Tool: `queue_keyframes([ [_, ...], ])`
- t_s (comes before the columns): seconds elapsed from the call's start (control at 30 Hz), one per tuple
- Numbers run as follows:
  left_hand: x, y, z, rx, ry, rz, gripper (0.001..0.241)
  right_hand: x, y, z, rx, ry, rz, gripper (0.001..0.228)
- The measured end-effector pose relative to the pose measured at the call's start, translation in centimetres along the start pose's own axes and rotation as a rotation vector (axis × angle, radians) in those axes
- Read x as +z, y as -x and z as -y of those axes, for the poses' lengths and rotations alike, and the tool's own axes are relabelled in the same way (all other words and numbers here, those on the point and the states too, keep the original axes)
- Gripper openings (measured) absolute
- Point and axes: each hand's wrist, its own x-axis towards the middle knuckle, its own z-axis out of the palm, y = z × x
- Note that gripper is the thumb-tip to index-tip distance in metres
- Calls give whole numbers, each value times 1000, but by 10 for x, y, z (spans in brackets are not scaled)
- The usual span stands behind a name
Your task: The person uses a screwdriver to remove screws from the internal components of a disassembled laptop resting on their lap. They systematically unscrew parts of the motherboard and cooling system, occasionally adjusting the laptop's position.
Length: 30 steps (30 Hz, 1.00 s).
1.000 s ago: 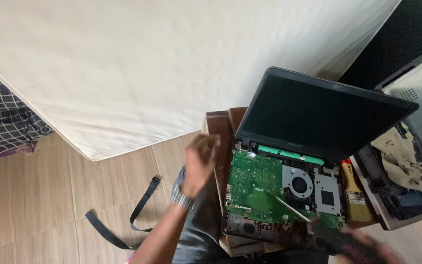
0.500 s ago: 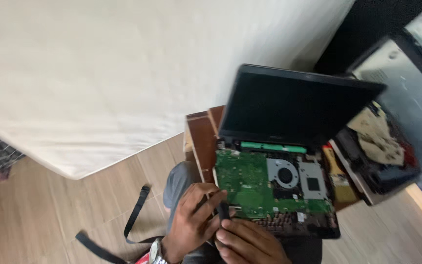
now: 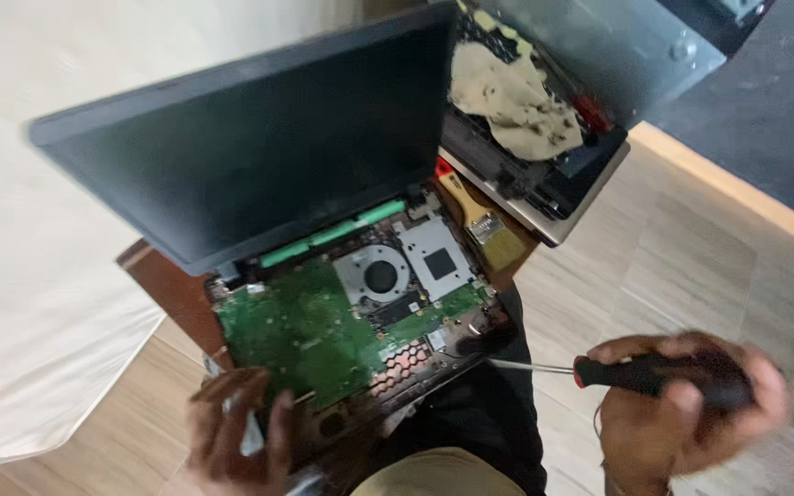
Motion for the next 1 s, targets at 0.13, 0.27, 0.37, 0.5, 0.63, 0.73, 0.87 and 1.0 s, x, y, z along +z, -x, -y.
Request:
queue_keyframes([
  [0.13, 10, 2, 4, -66, -164, 31, 24, -37, -11, -54, 153, 94, 307, 49],
  [0.27, 23, 20, 15, -161, -300, 24, 41, -24, -20, -77, 111, 392, 874, 34],
  [0.37, 32, 22, 12, -206, -326, -2, 40, -18, -5, -96, 116, 357, 1001, 41],
  [0.5, 35, 22, 13, -239, -276, -10, 38, -19, 12, -106, 160, 322, 891, 36],
  [0.63, 36, 19, 2, -300, -292, -3, 33, -21, 19, -112, 219, 286, 852, 36],
  [0.73, 37, 20, 2, -362, -314, -12, 33, -21, 17, -111, 249, 295, 867, 35],
  [0.87, 35, 21, 0, -377, -298, -29, 33, -22, 14, -110, 196, 328, 878, 32],
  [1.0, 32, 21, 12, -147, -395, 31, 37, -29, -21, -92, 311, 355, 946, 53],
])
